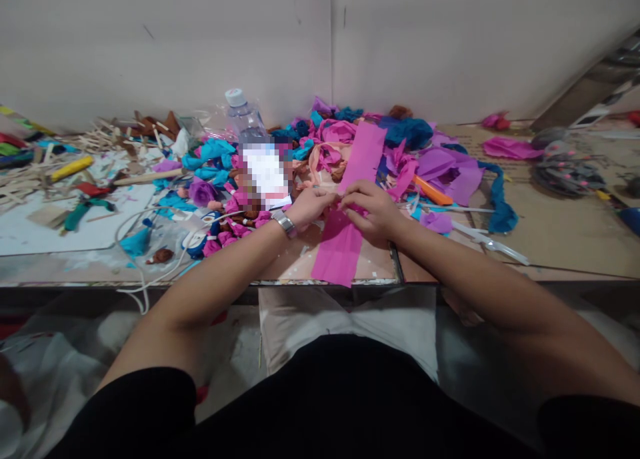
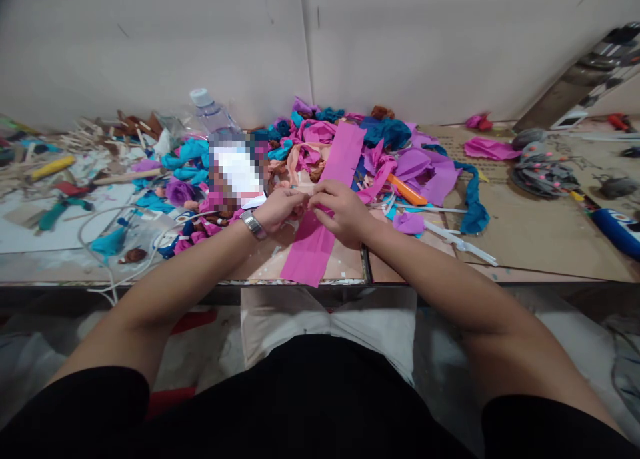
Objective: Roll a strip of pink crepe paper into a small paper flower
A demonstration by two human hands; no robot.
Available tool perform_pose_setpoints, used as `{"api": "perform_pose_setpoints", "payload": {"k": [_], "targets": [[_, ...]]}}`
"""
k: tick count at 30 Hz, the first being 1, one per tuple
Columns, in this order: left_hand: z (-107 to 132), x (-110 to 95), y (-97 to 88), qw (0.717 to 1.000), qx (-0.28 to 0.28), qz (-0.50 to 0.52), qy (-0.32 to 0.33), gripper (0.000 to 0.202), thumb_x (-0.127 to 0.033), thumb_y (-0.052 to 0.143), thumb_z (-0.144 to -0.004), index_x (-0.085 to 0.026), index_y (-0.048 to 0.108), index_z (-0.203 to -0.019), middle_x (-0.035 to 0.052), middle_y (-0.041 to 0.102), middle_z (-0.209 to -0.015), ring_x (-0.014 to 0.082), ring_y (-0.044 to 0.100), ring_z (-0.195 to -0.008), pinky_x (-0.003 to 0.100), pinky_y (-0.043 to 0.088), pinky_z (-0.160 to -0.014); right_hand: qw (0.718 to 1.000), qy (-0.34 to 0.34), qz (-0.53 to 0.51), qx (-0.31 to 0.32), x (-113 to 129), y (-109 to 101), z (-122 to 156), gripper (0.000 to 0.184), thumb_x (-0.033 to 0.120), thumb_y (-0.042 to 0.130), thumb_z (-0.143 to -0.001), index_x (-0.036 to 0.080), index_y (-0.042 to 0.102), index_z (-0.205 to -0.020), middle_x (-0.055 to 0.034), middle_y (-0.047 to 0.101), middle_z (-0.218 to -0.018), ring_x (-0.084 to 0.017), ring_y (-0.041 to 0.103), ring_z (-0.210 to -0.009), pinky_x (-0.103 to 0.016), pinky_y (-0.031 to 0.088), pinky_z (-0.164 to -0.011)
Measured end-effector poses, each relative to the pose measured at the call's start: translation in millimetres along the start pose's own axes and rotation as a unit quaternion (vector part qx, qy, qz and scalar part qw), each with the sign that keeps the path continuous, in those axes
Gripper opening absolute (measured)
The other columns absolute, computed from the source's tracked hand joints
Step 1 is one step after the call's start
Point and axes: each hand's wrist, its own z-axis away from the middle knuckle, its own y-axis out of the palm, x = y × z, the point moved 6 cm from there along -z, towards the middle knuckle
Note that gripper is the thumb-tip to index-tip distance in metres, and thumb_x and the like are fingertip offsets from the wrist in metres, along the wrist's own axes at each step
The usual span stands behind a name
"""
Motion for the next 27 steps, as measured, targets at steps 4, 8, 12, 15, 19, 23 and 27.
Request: {"api": "perform_pose_setpoints", "payload": {"k": [4, 8, 12, 15, 19, 23, 27], "targets": [[0.1, -0.7, -0.1, 1.000, 0.001, 0.004, -0.003, 0.033, -0.040, 0.074, -0.082, -0.016, 0.062, -0.063, -0.0025, 0.050, -0.055, 0.0073, 0.043, -0.049, 0.024, 0.027, -0.049, 1.000, 0.015, 0.001, -0.003, -0.1, -1.8, -1.2, 0.011, 0.021, 0.061, -0.100, 0.026, 0.071, -0.103, -0.0080, 0.071, -0.111, -0.028, 0.067, -0.106, -0.049, 0.057, -0.094], [0.2, -1.6, -0.4, 1.000, -0.002, 0.010, -0.001, 0.034, -0.040, 0.074, -0.081, -0.016, 0.060, -0.061, -0.0032, 0.048, -0.055, 0.0074, 0.041, -0.050, 0.024, 0.028, -0.050, 1.000, 0.015, -0.001, -0.014, 1.4, -4.6, -3.1, 0.010, 0.021, 0.059, -0.102, 0.025, 0.068, -0.105, -0.0087, 0.071, -0.108, -0.028, 0.068, -0.107, -0.047, 0.058, -0.095], [0.7, -2.0, -0.4, 1.000, -0.004, 0.009, -0.004, 0.032, -0.037, 0.072, -0.080, -0.017, 0.059, -0.060, -0.0031, 0.049, -0.055, 0.0073, 0.041, -0.050, 0.024, 0.027, -0.051, 1.000, 0.011, -0.001, -0.019, 0.7, -6.0, -3.4, 0.012, 0.023, 0.058, -0.103, 0.025, 0.068, -0.109, -0.0089, 0.072, -0.109, -0.028, 0.068, -0.107, -0.047, 0.058, -0.095], [0.6, -2.2, -0.9, 1.000, -0.004, 0.006, 0.000, 0.030, -0.035, 0.071, -0.079, -0.017, 0.057, -0.059, -0.0031, 0.049, -0.055, 0.0073, 0.041, -0.050, 0.024, 0.028, -0.051, 1.000, 0.013, 0.004, -0.011, -1.2, -4.3, -2.5, 0.016, 0.026, 0.060, -0.102, 0.025, 0.070, -0.115, -0.0095, 0.072, -0.114, -0.028, 0.068, -0.107, -0.047, 0.058, -0.095], [0.0, -0.6, -0.9, 1.000, -0.001, 0.003, 0.001, 0.029, -0.037, 0.071, -0.078, -0.016, 0.060, -0.061, -0.0025, 0.051, -0.056, 0.0074, 0.042, -0.051, 0.024, 0.027, -0.051, 1.000, 0.020, 0.015, -0.011, -3.6, -2.0, -1.3, 0.014, 0.025, 0.061, -0.102, 0.026, 0.073, -0.109, -0.0080, 0.069, -0.110, -0.027, 0.068, -0.104, -0.047, 0.059, -0.092], [-0.5, 0.2, 0.1, 1.000, 0.003, 0.013, 0.002, 0.031, -0.039, 0.073, -0.078, -0.016, 0.060, -0.061, -0.0031, 0.050, -0.056, 0.0073, 0.042, -0.051, 0.025, 0.027, -0.051, 0.999, 0.016, 0.019, -0.024, -2.2, -3.3, -1.3, 0.015, 0.025, 0.061, -0.103, 0.027, 0.075, -0.107, -0.0070, 0.067, -0.107, -0.026, 0.067, -0.101, -0.045, 0.059, -0.089], [-0.9, 0.2, 0.3, 1.000, 0.000, 0.020, -0.003, 0.033, -0.040, 0.073, -0.079, -0.017, 0.059, -0.060, -0.0033, 0.049, -0.056, 0.0075, 0.042, -0.051, 0.025, 0.027, -0.051, 0.999, 0.032, 0.005, -0.023, -3.7, -4.0, -1.5, 0.015, 0.026, 0.060, -0.103, 0.027, 0.074, -0.107, -0.0074, 0.068, -0.109, -0.026, 0.068, -0.103, -0.046, 0.059, -0.092]]}}
